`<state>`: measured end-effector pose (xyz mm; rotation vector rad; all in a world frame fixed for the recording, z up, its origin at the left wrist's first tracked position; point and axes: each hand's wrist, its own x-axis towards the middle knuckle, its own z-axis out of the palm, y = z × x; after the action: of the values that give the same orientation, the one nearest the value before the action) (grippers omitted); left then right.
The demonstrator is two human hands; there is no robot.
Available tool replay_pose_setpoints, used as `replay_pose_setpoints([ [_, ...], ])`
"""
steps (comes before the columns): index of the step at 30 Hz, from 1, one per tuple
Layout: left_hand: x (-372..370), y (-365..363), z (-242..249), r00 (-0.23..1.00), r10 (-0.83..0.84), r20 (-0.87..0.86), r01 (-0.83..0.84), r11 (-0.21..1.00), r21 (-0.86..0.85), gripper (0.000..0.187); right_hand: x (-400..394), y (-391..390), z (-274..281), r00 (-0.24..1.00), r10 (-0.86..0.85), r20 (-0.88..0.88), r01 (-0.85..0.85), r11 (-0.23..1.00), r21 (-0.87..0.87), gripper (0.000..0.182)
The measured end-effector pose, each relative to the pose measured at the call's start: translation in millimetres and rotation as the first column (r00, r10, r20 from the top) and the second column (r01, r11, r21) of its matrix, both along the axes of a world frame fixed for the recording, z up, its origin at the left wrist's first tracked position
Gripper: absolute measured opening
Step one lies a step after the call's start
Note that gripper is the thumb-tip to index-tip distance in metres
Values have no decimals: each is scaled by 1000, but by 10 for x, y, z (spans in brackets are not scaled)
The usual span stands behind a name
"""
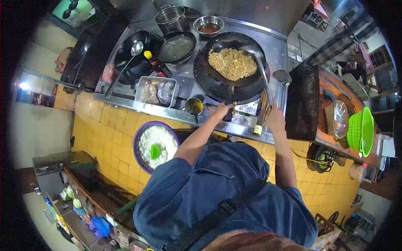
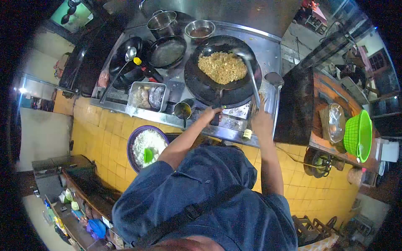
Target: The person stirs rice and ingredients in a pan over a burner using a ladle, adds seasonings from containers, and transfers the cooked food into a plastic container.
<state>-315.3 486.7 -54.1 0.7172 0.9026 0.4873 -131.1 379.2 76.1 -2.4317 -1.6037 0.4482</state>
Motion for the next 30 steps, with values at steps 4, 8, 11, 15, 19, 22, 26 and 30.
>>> replay_pose_setpoints([
  [4, -16, 0, 27, 1000, 1, 19, 0, 999, -54, 15, -306, 140, -841, 973, -160, -168, 141, 983, -119, 50],
  [8, 20, 36, -85, 999, 9, 36, -5, 994, -109, 13, 184, 244, -124, 832, 137, -537, -143, 989, 30, 34],
  [11, -15, 66, -201, 992, -82, 98, 79, 996, 38, 14, 240, -102, 374, 941, 282, -188, -254, 954, 161, 38],
  [15, -14, 50, -126, 995, -41, 95, 45, 998, -40, 15, 81, -210, 479, 976, 203, -76, -209, 974, -83, 47],
  [19, 57, 176, -140, 999, -37, -36, 30, 980, -195, 16, -64, 147, -315, 979, 203, 15, -198, 969, -149, 49],
  [22, 217, 5, 347, 978, 138, -154, -168, 965, -202, 16, 264, 44, -10, 930, 304, -207, -300, 952, 54, 45],
  [26, 154, -517, 1743, 897, 114, 427, 46, 936, -348, 19, 358, -244, 1068, 928, 327, -181, -345, 935, -82, 45],
  [30, -97, -249, 1535, 931, 45, 363, 166, 832, -529, 19, 287, -387, 1189, 921, 305, -241, -340, 932, -121, 40],
])
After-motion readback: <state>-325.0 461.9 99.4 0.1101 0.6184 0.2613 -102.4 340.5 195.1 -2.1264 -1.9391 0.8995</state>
